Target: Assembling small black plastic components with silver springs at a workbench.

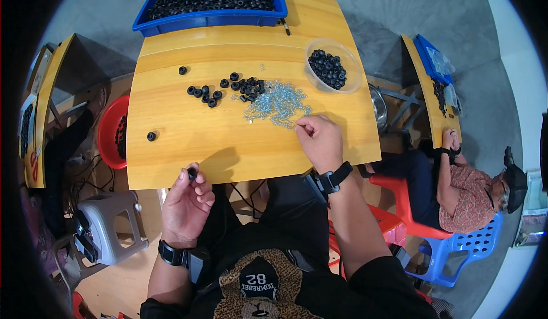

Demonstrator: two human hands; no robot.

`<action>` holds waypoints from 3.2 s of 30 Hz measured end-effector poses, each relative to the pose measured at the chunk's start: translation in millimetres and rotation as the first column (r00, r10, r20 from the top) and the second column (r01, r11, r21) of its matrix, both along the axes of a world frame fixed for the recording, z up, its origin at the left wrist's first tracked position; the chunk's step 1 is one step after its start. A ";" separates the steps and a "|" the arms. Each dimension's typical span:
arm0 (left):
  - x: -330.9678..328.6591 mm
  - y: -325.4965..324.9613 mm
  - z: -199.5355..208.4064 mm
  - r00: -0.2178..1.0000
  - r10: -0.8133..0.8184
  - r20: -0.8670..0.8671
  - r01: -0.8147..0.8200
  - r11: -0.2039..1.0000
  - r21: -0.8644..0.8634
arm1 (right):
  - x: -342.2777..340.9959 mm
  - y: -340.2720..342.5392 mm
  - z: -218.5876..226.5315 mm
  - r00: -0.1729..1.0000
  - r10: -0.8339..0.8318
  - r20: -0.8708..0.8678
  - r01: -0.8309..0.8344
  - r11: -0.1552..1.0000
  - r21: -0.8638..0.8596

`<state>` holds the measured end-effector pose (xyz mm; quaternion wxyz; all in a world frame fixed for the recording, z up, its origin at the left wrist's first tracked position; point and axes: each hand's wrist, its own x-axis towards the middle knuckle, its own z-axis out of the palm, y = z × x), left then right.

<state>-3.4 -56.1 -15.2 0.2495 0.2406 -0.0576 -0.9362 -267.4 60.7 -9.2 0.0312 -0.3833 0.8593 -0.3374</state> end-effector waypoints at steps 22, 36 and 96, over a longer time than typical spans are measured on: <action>-25.8 37.9 5.5 0.945 -0.328 0.002 0.327 0.943 -0.057 | 51.9 24.8 60.5 0.914 0.137 0.381 -0.072 0.981 -0.180; -0.1 56.8 16.9 0.950 -0.310 -0.046 0.303 0.945 -0.121 | 131.8 35.9 83.3 0.901 0.375 0.217 -0.355 0.926 -0.128; 23.1 35.7 5.7 0.975 -0.110 -0.194 0.136 0.983 0.125 | 27.3 67.7 38.0 0.926 0.149 0.346 -0.158 0.987 -0.002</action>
